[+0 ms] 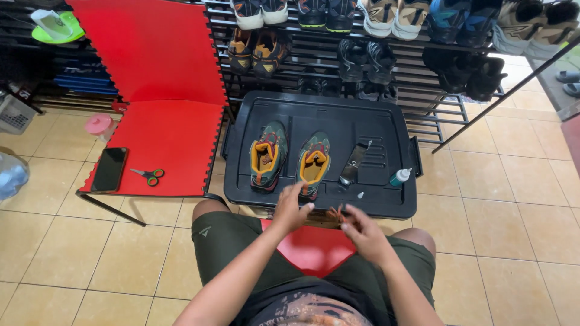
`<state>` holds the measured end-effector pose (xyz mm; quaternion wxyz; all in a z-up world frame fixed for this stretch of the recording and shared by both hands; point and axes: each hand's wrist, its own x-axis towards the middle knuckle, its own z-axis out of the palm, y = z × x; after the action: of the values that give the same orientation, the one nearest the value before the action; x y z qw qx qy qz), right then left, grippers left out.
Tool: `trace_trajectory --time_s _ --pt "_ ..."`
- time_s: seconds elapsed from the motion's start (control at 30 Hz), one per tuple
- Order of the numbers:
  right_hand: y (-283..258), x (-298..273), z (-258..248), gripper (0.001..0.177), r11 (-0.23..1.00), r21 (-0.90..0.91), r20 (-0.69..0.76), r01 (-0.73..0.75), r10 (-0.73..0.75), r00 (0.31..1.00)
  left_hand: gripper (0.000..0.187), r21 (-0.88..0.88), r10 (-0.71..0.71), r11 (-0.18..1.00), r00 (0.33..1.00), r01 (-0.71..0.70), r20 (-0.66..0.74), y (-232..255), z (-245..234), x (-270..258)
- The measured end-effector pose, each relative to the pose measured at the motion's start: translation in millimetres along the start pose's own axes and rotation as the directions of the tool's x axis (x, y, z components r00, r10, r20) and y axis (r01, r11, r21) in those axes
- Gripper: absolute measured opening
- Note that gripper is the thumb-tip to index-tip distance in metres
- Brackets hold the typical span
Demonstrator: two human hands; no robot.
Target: Repairing a green hiking boot by applying adhesive to the sole and pressing it back onto the shoe body.
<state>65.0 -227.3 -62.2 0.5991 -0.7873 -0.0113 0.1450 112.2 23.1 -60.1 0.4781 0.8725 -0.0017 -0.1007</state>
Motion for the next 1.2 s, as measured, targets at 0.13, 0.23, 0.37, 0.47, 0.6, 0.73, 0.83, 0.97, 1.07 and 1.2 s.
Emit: trace_trajectory --time_s 0.13,0.23,0.37,0.47,0.6,0.73,0.83,0.97,1.07,1.2 --pt "-22.4 65.4 5.9 0.041 0.997 -0.074 -0.239 0.026 -0.042 0.97 0.093 0.102 -0.075 0.992 0.997 0.071 0.03 -6.7 18.3 32.2" --pt "-35.6 121.5 16.3 0.038 0.953 -0.289 -0.298 -0.086 -0.004 0.955 0.1 0.028 -0.08 0.996 0.996 0.079 0.043 14.0 23.6 11.3" --pt "13.6 178.5 36.1 0.039 0.866 -0.496 -0.322 0.063 -0.251 0.913 0.094 -0.096 -0.11 0.989 0.992 0.115 0.058 11.2 12.2 1.4" --pt "33.0 194.9 48.3 0.034 0.74 -0.63 -0.245 0.237 -0.478 0.843 0.069 0.123 0.11 0.989 0.964 -0.082 -0.243 -26.1 -1.8 18.7" --pt "29.7 187.1 65.7 0.017 0.492 -0.838 -0.169 0.237 -0.647 0.744 0.059 0.373 0.125 0.924 0.861 0.08 -0.493 -39.9 -49.0 35.8" --pt "-35.7 135.1 82.0 0.046 0.663 -0.74 0.09 0.117 -0.075 0.993 0.059 0.433 -0.164 0.86 0.95 0.27 -0.267 -79.2 -71.9 67.3" --pt "-1.8 149.7 87.4 0.027 0.579 -0.809 0.054 0.103 -0.101 0.993 0.043 0.354 -0.14 0.913 0.972 0.201 -0.189 -115.7 -57.1 94.8" --pt "47.1 188.7 79.0 0.038 0.536 -0.823 0.001 0.189 -0.332 0.943 0.038 0.43 -0.083 0.888 0.978 0.161 -0.193 -60.7 -53.4 61.4" --pt "61.1 226.9 57.4 0.035 0.46 -0.872 -0.048 0.169 -0.423 0.905 0.034 0.465 -0.017 0.879 0.981 0.107 -0.192 -45.5 -30.5 27.4" --pt "19.7 228.9 35.1 0.051 0.691 -0.722 -0.187 -0.043 -0.135 0.973 0.039 0.462 -0.021 0.885 0.997 0.053 -0.075 -32.8 -1.8 -19.9"
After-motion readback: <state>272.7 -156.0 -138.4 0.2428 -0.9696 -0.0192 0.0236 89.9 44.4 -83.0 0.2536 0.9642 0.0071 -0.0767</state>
